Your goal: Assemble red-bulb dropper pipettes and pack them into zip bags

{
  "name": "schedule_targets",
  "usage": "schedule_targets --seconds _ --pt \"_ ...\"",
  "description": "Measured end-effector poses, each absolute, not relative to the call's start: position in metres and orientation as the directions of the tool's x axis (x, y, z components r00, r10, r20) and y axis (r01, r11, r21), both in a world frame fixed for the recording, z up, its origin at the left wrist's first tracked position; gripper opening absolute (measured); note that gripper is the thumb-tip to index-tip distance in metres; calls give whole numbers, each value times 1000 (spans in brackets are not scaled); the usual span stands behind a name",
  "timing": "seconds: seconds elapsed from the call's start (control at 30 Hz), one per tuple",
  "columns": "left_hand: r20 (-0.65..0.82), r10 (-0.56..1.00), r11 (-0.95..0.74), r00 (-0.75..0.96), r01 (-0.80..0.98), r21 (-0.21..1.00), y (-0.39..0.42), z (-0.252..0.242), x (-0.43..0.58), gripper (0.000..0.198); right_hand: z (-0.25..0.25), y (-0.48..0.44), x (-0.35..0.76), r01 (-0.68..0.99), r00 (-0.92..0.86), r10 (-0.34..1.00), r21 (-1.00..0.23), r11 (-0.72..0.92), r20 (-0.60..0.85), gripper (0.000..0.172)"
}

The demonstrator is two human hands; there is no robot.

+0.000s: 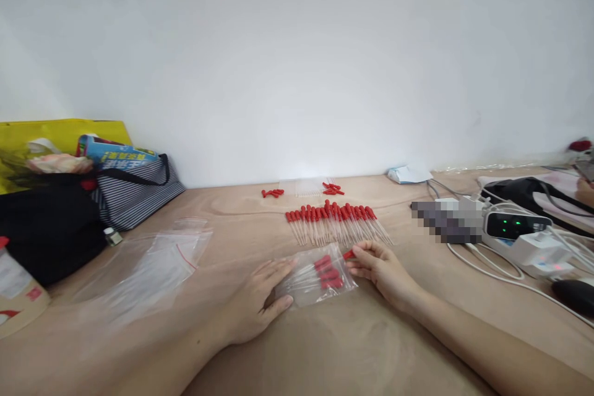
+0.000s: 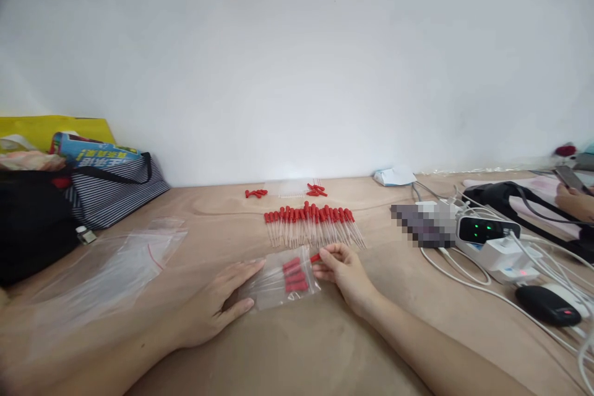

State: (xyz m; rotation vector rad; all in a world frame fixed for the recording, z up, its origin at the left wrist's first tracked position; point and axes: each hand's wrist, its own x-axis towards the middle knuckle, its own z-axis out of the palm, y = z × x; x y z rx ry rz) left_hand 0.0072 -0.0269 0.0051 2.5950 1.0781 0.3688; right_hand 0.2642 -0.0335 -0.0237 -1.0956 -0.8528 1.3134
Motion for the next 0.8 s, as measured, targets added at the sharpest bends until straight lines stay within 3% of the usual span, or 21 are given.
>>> schedule_targets --seconds 0.17,0.33,0.5,0.7,0.8 --pt "112 724 -667 681 648 368 -26 5 8 50 -20 -34 258 -1 -9 994 -994 -108 -108 28" --pt "147 711 -682 688 622 384 -26 4 8 49 -23 -29 257 173 -8 996 -981 -85 -88 24" --pt "130 718 -675 684 637 373 -26 5 7 49 -34 -22 260 166 -24 998 -984 59 56 20" --pt "126 719 -674 683 642 365 -25 3 7 48 -28 -24 266 109 -331 943 -993 49 10 29" --pt "127 719 -674 683 642 365 -24 2 7 47 -23 -26 268 116 -370 929 -993 28 -17 31"
